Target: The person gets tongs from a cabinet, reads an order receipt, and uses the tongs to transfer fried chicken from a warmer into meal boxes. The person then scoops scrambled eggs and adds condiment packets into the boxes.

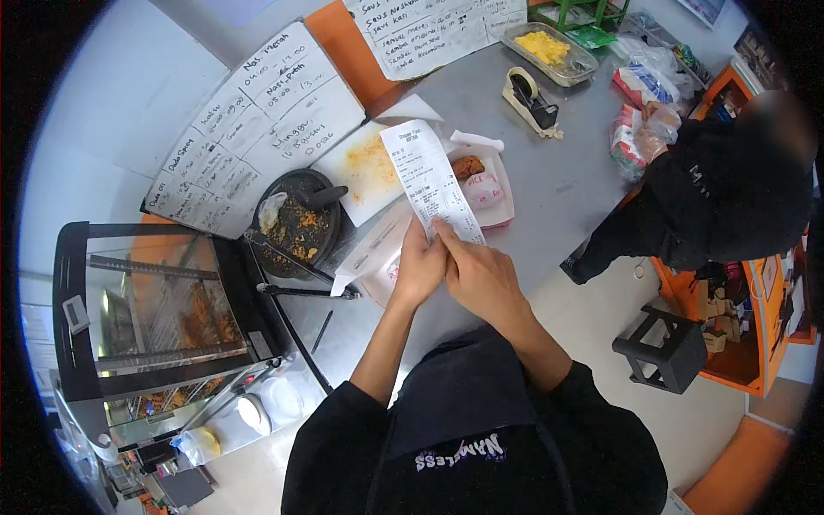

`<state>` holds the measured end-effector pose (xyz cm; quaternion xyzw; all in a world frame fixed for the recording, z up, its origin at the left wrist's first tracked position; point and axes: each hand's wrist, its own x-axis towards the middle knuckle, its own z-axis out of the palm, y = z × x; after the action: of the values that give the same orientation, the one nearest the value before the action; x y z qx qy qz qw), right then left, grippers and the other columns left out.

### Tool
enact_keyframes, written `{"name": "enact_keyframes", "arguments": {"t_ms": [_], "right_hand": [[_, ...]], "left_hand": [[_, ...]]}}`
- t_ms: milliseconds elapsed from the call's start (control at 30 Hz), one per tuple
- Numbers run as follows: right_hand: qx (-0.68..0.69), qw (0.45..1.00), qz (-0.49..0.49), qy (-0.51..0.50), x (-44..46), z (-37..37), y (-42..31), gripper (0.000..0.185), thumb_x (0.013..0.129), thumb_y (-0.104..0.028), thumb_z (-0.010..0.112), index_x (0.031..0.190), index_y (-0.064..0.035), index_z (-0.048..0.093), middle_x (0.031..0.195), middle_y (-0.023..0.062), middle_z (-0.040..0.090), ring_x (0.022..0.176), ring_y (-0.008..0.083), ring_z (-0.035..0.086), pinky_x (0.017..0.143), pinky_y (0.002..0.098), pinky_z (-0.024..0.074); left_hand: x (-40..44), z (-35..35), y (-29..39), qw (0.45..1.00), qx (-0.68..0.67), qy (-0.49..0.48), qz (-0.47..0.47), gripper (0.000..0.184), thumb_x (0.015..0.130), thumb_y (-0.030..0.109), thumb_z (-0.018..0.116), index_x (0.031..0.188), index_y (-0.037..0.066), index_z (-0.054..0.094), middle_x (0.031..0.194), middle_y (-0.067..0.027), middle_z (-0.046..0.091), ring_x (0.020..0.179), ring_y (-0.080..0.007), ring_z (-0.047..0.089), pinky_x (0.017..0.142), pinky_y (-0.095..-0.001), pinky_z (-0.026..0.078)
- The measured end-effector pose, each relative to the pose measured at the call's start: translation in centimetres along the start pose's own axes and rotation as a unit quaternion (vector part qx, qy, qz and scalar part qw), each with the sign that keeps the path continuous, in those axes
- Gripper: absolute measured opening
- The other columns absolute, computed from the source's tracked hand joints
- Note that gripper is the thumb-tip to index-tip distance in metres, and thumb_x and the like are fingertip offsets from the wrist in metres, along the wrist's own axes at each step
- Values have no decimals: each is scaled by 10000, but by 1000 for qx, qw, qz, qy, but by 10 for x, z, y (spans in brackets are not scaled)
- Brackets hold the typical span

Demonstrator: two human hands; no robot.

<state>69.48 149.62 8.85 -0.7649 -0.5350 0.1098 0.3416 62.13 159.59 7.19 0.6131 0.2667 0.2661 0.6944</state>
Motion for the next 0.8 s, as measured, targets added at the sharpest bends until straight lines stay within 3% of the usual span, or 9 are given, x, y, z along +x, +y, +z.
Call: {"name": "enact_keyframes", "arguments": {"t_ms": [200,400,600,800], "right_hand": [[9,1000,8,-4,1,4,-3,543,814,-120,552,1343,-91,436,772,170,647,663,374,636,588,478,506],[9,1000,13,7,-2,6,-11,540,809,-76,582,1335,-105,466,790,165,653,668,360,633,578,454,497],[16,1000,23,6,-8,11,-13,524,809,-92,592,1321,-95,476,802,165,653,689,360,634,594,453,499],[0,1000,9,-12,-22,18,-15,473,817,-89,589,1284,-80,517,792,151,646,669,343,626,585,444,499]], "left_hand": [[-3,-3,3,1000,13,-2,22,418,896,-49,404,1313,-51,380,1239,-173,530,1139,-224,516,971,-344,420],[-8,-9,8,996,69,-17,45,562,849,-129,405,1388,2,312,1333,-127,463,1202,-188,464,1007,-323,389],[-14,-19,7,998,-59,-27,-1,709,731,-192,374,1403,19,294,1373,-128,429,1260,-217,433,1033,-326,364],[-15,-26,8,996,-82,13,-21,728,673,-200,344,1373,-8,292,1352,-166,434,1272,-243,428,1018,-348,393]]}}
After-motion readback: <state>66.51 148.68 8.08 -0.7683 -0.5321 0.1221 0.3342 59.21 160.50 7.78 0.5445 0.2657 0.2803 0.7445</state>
